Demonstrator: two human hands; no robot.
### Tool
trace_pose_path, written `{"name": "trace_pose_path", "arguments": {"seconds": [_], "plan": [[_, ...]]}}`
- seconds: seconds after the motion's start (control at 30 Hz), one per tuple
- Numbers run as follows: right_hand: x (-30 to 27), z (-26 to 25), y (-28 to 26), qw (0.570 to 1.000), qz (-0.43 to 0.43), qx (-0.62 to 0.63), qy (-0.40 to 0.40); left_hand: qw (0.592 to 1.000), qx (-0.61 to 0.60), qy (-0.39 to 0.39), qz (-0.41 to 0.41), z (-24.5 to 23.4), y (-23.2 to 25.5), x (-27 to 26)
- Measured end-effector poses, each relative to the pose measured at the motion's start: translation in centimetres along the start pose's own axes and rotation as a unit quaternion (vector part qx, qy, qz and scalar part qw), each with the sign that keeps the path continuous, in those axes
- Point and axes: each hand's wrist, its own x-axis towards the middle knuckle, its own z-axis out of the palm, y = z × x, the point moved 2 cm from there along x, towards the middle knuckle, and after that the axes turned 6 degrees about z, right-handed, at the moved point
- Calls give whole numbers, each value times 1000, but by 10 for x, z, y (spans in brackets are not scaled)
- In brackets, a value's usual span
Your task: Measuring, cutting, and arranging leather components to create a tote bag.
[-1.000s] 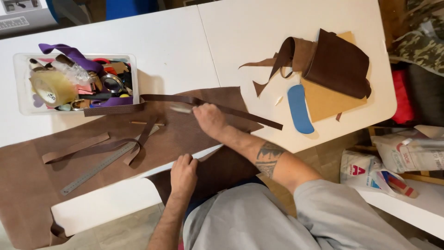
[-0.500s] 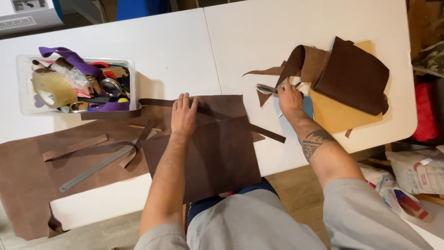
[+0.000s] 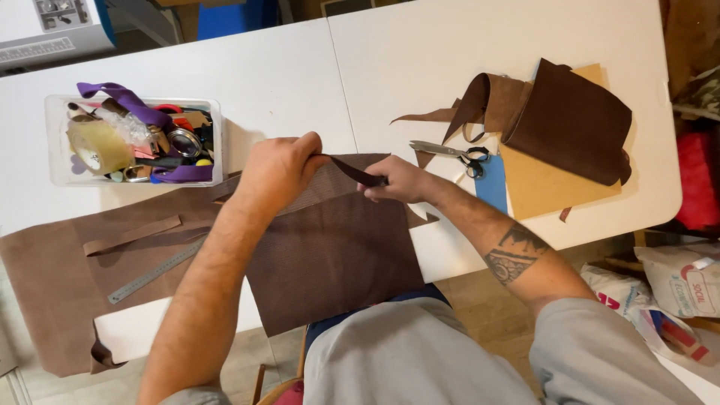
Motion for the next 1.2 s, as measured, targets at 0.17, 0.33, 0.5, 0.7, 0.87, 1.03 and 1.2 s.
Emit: {"name": "trace_pose_path", "arguments": {"seconds": [0.17, 0.33, 0.5, 0.7, 0.87, 1.03, 1.2], "plan": [[-57, -31, 34, 998, -38, 39, 8, 998, -12, -43, -34, -87, -5, -71], [-157, -54, 99, 991, 125, 25, 44, 978, 6, -169, -122, -85, -25, -173], [-244, -64, 134, 948, 292, -14, 124, 944, 13, -210, -255, -61, -52, -275], [-282, -29, 157, 920, 364, 143, 28, 781, -171, -417, -433, -1, -32, -354], [-209, -14, 117, 875, 120, 468, -36, 677, -406, -328, -519, 1, -25, -337], [-101, -16, 26, 825, 68, 536, 164, 665, -569, -77, -477, 26, -70, -278], [-57, -1, 17, 806, 18, 546, 227, 576, -629, 75, -516, 64, -75, -227]]}}
